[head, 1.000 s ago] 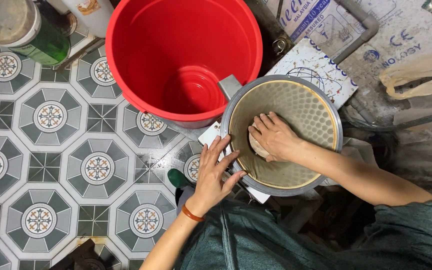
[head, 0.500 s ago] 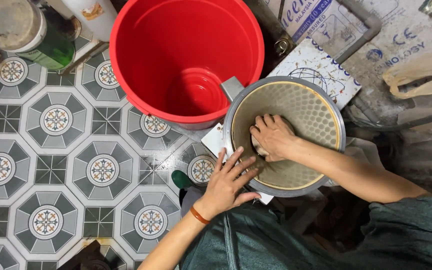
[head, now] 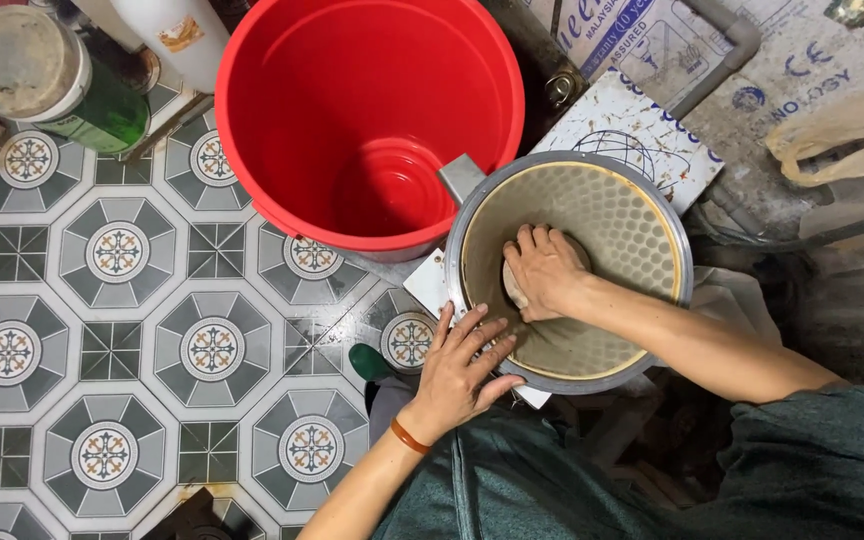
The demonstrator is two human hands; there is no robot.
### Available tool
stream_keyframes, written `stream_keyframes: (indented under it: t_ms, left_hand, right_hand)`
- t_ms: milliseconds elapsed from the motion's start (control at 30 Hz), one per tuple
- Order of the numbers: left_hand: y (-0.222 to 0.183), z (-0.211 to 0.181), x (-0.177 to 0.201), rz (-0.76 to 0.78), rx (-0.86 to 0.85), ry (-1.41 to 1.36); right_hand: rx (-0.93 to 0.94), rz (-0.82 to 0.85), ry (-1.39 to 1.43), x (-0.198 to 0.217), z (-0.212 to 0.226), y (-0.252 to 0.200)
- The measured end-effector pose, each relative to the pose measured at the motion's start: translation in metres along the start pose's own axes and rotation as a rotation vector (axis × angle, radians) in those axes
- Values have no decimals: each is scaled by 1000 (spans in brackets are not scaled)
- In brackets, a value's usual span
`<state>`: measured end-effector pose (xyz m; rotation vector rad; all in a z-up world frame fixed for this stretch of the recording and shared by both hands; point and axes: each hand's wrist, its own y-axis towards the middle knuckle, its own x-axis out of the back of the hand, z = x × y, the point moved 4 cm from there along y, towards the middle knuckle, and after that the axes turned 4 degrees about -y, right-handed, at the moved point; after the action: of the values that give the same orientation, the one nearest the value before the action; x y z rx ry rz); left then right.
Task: Disassembling a centrifugal food processing machine by removing the central nut and lifting out the inner filter basket.
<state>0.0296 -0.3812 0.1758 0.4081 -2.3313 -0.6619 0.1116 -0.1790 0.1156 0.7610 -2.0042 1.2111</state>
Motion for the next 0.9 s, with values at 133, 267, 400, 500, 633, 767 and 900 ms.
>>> stream_keyframes:
  t_ms: [133, 267, 400, 500, 633, 767, 900]
  left_hand:
    - [3, 1, 0, -16, 18, -57]
    - [4, 3, 2, -41, 32, -80]
    - [6, 2, 5, -45, 46, -83]
    - [6, 0, 4, -54, 34, -58]
    - [4, 1, 2, -61, 34, -49]
    - [3, 0, 2, -68, 39, -28]
    - [3, -2, 6, -78, 59, -45]
  right_hand:
    - [97, -94, -76, 6, -2, -8]
    - [214, -167, -123, -2, -2, -6]
    - [251, -155, -157, -4, -1, -5]
    - [173, -137, -132, 11, 0, -14]
    - [84, -66, -106, 2, 1, -3]
    - [18, 6, -51, 3, 0, 2]
    - [21, 21, 3, 0, -2, 4]
